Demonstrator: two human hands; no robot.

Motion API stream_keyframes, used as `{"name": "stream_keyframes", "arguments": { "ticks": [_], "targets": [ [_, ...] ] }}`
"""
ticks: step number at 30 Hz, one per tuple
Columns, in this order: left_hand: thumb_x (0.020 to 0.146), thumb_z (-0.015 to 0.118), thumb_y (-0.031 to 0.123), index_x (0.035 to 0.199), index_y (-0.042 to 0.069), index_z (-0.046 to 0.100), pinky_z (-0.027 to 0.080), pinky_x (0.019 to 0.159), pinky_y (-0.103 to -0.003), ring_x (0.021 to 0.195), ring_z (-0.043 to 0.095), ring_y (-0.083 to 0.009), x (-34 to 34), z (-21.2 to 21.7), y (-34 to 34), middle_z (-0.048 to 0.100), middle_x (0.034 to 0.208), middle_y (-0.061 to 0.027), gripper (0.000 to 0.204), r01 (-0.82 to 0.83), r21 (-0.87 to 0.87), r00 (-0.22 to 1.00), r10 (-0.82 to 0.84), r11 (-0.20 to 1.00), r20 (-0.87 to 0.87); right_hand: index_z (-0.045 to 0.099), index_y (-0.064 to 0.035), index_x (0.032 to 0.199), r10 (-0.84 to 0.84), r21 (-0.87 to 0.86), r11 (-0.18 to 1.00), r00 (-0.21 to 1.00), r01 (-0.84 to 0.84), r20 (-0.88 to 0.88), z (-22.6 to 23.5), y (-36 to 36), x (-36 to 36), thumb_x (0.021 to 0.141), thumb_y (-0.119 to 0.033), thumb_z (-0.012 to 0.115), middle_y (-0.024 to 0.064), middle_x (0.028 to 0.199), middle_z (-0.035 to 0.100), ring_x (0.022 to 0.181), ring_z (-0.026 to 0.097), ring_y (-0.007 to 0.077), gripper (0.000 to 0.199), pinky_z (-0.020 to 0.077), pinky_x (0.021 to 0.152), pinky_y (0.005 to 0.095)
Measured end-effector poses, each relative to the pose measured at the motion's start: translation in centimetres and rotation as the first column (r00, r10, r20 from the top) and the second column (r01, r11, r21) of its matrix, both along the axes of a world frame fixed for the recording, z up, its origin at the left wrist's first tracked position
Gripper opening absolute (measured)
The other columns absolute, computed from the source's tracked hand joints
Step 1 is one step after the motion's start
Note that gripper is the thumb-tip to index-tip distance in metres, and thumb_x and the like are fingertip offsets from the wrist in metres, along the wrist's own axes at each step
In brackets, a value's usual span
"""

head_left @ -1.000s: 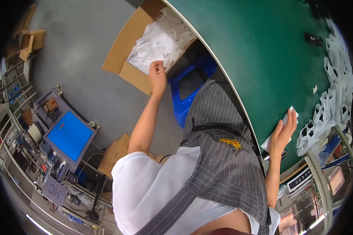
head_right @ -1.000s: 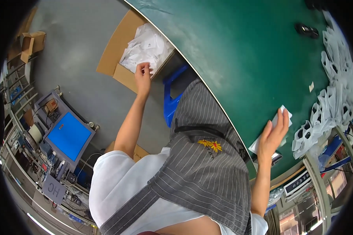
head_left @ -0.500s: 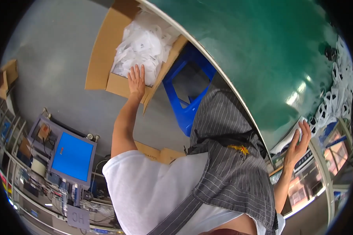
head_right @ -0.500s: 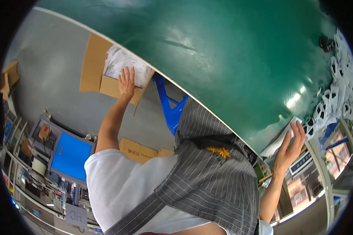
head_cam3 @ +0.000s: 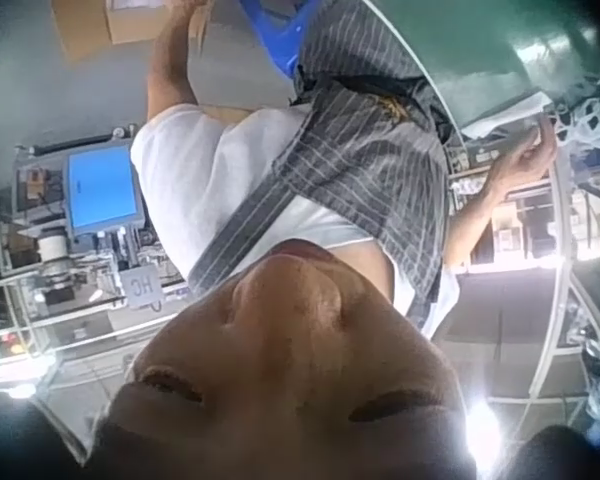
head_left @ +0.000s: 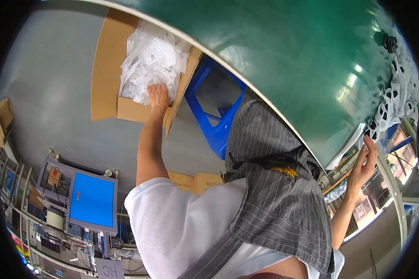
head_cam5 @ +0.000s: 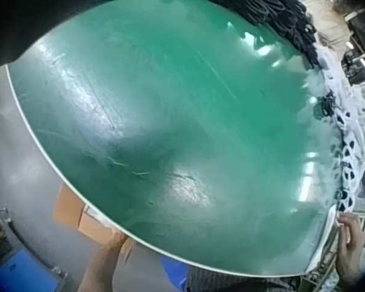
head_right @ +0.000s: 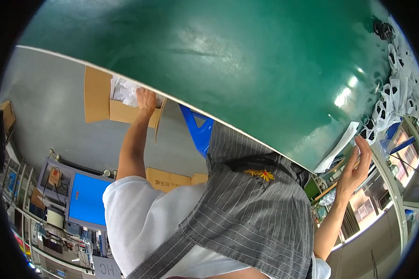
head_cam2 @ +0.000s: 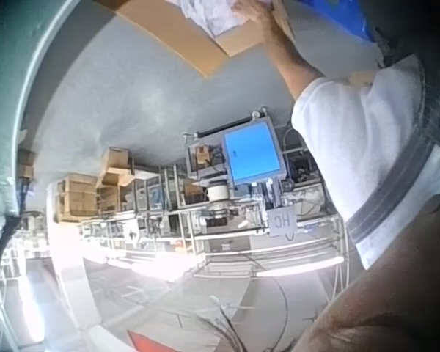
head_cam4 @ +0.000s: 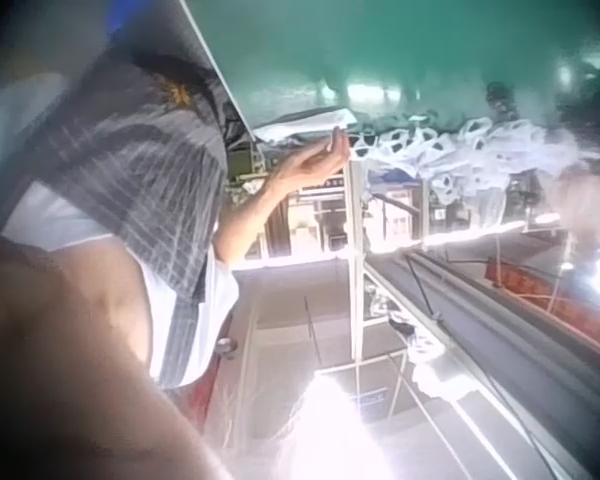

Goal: Unfolding and stacking thin white plastic bags at a factory workbench.

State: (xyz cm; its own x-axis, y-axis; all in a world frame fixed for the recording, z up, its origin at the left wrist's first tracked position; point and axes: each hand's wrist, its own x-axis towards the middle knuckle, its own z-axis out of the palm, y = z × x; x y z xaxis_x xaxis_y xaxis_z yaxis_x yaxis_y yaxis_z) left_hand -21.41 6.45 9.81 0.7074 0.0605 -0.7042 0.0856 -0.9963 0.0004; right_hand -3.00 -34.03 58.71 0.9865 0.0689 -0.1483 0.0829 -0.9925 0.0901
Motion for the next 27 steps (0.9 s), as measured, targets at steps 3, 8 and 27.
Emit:
{"name": "stream_keyframes", "arguments": {
  "ticks": [3,8,27],
  "targets": [
    [0.074,0.055,0.006,0.105,0.010,0.062,0.034,0.095,-0.039,0.104,0.050,-0.0265,1.4,3.0,0.9,0.055,0.113,-0.0071,0.032,-0.144,-0.265,0.950,0.208,0.953,0.234,0.060,-0.0042,0.110,-0.049,0.058,0.997,0.999,0.048,0.009,0.0,-1.0,-0.2,0.096,-0.011,0.047,0.0090,0.115,0.059,0.110,0.054,0.0195,0.021,0.0398,0.090,0.0289],
    [0.078,0.054,0.000,0.109,0.007,0.062,0.036,0.097,-0.038,0.111,0.053,-0.0278,2.8,6.0,2.6,0.058,0.116,-0.0125,0.033,-0.232,-0.580,0.647,0.569,0.781,0.507,0.060,-0.0012,0.108,0.021,0.114,0.993,0.999,-0.025,0.030,-1.3,-1.1,0.4,0.094,-0.007,0.048,0.0114,0.110,0.061,0.106,0.056,0.0233,0.020,0.0399,0.094,0.0322],
    [0.094,0.045,0.017,0.127,-0.001,0.045,0.048,0.092,-0.041,0.107,0.057,-0.0278,9.1,43.9,4.5,0.056,0.119,-0.0153,0.037,0.099,-0.901,0.245,0.888,-0.422,-0.389,0.061,0.0001,0.107,-0.013,0.597,0.771,0.932,-0.221,0.362,-2.3,-6.8,0.5,0.095,-0.007,0.046,0.0096,0.111,0.061,0.107,0.055,0.0193,0.021,0.0400,0.094,0.0308]
  ]
}}
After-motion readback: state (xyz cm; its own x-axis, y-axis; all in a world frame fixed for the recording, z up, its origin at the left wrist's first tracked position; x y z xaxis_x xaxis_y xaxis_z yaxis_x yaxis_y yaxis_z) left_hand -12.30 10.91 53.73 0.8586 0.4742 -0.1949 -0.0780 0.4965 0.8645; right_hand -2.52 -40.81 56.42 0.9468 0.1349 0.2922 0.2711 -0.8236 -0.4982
